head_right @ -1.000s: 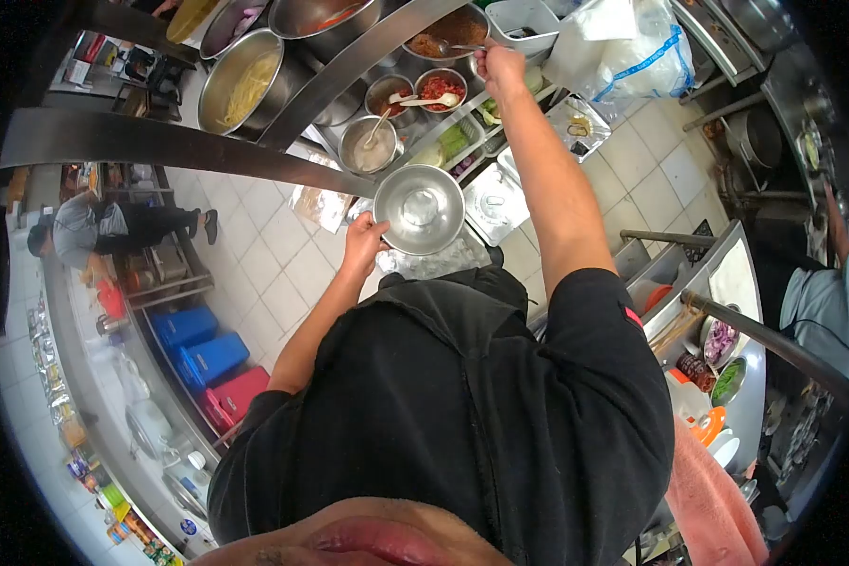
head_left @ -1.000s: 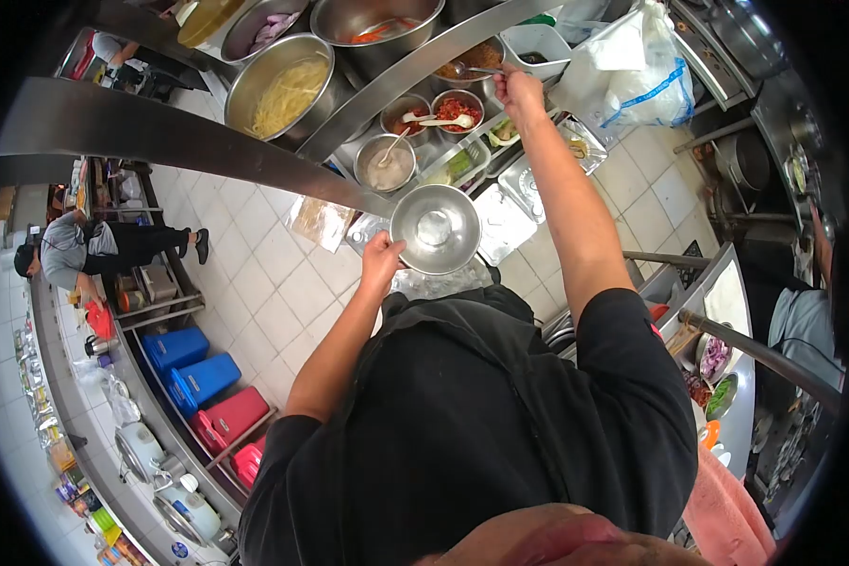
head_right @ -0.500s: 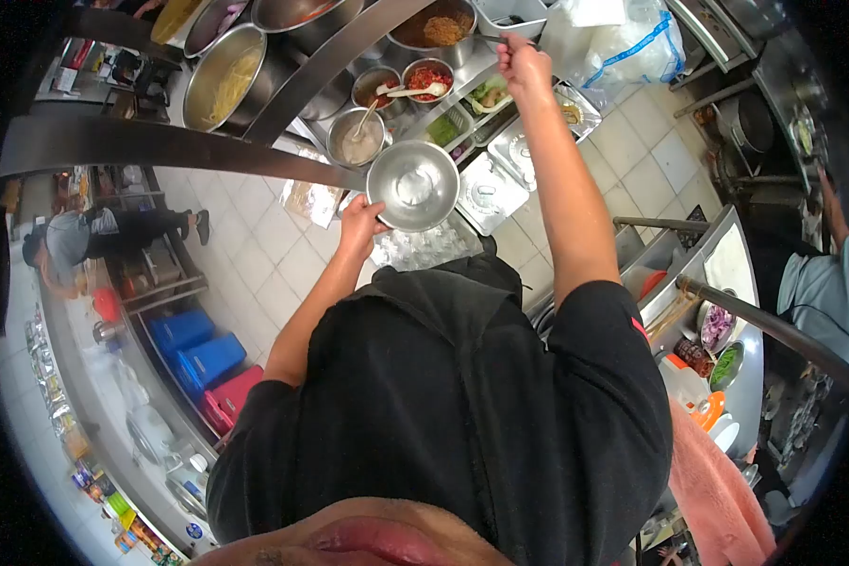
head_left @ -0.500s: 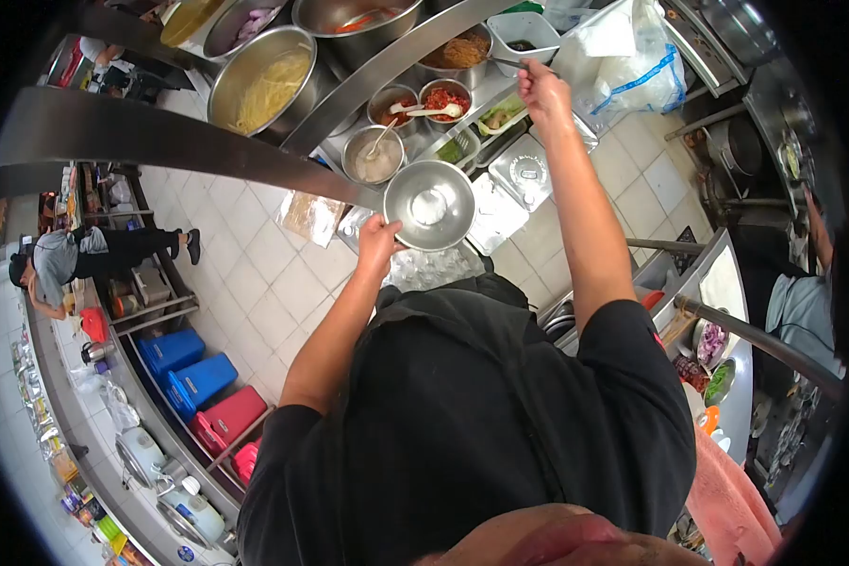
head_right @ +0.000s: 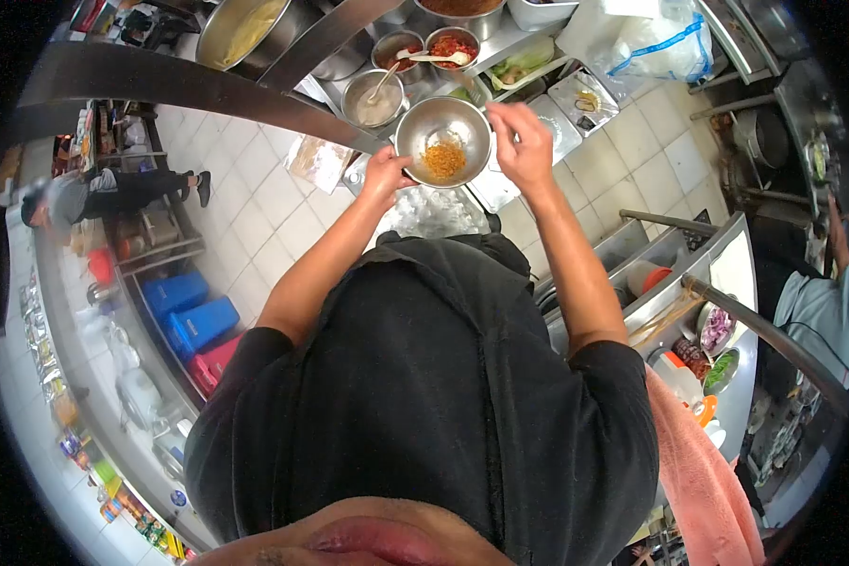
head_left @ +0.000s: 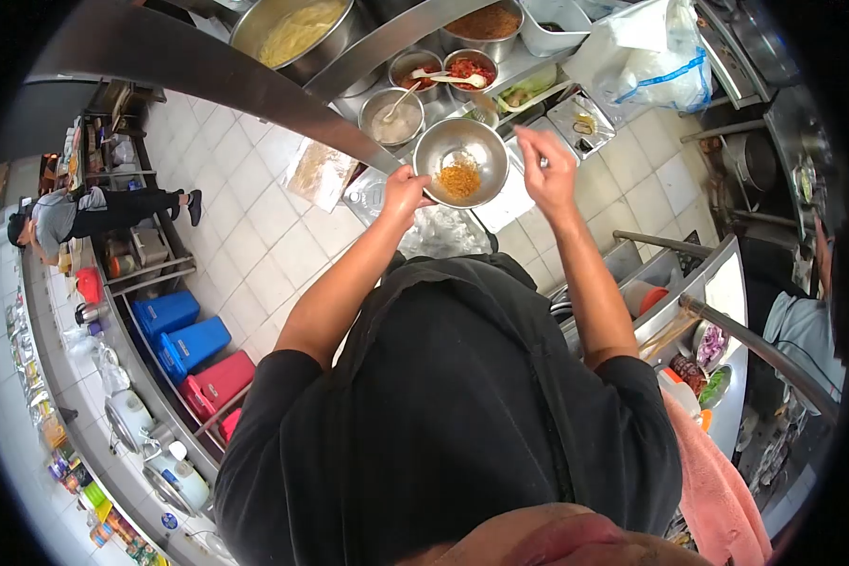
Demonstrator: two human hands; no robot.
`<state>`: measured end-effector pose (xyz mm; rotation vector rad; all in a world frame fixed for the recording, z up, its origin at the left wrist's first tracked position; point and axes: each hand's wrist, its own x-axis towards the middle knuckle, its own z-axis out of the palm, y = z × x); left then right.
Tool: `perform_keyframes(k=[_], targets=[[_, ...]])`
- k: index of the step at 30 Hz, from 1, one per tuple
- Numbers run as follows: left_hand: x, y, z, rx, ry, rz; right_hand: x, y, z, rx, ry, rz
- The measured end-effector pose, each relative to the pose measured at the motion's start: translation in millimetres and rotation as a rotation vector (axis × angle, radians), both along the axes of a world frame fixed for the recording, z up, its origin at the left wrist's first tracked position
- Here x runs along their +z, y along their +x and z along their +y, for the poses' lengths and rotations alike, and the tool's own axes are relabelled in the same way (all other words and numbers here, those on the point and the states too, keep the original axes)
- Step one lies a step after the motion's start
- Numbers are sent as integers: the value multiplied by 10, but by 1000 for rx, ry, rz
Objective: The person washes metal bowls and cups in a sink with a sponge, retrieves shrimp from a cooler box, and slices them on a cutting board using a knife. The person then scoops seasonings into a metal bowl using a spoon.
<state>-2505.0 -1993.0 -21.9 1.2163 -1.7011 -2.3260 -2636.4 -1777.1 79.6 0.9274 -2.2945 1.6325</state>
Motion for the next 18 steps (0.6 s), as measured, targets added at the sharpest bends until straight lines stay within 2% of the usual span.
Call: perform_keyframes(k=[4,9,13,16,18], targets=[[94,61,41,33,1,-1,-9,-347,-212,65,114,254],[206,182,25,44,-47,-8,-128,-597,-382,158,274,349],[244,275,16,36,-58,-52,-283,-760,-456,86,222,231],[160,329,-9,50,-61,-45,-400,-816,-512,-6,138,-230],[122,351,-15,57,-64,-43,-568,-933,-547,-33,-50,-410]])
